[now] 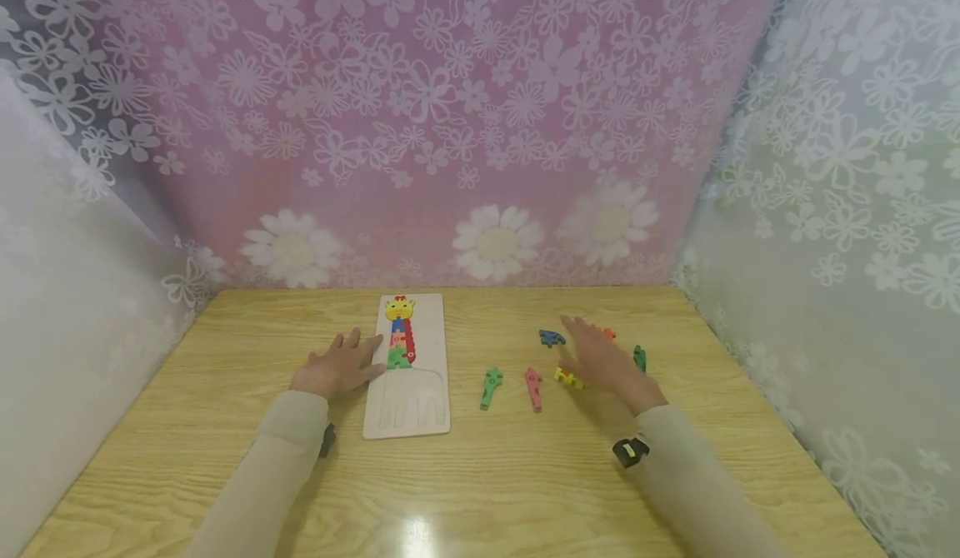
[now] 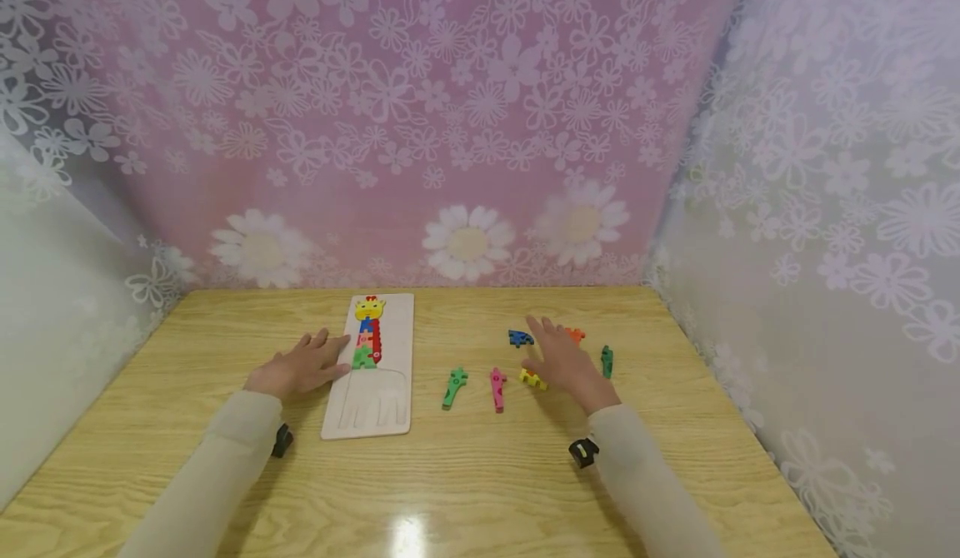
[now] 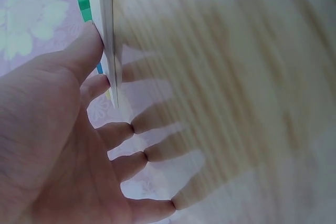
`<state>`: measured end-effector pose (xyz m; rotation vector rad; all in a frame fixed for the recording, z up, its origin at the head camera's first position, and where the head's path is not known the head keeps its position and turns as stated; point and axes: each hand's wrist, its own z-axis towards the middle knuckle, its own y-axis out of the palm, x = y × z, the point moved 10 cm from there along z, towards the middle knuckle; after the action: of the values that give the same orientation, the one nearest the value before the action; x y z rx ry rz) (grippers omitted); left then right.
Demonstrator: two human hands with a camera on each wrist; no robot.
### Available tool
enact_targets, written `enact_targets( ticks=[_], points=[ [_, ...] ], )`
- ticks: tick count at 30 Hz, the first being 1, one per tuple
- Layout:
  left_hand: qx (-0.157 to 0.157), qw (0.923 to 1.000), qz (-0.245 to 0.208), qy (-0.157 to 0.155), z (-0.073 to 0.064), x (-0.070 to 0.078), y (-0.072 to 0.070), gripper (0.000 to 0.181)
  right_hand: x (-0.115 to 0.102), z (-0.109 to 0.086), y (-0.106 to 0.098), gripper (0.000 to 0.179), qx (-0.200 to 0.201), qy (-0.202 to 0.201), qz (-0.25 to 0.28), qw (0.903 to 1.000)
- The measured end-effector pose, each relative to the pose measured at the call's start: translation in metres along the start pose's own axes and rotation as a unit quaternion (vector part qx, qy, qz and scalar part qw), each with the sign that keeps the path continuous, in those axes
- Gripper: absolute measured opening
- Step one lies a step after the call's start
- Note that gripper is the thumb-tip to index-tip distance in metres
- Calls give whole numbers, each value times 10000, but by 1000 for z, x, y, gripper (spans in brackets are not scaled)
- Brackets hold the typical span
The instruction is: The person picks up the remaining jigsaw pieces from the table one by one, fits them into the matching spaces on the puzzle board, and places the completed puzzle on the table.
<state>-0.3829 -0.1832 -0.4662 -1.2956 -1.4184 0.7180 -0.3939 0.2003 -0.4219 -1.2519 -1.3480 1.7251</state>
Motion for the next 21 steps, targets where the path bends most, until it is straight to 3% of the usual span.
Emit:
enact_targets(
  ticks=[7, 14, 21],
  points=[
    [35, 10000, 13, 60, 0, 0, 0, 70, 7, 1, 1, 72, -90, 42, 84, 9999],
    [-20, 10000, -34, 45, 2, -2, 2, 70, 6, -2, 3, 58, -185, 14, -180, 9997],
    [-52, 10000, 36, 40, 4, -4, 3, 70, 4, -8, 11, 47, -319, -174, 64, 9993]
  ],
)
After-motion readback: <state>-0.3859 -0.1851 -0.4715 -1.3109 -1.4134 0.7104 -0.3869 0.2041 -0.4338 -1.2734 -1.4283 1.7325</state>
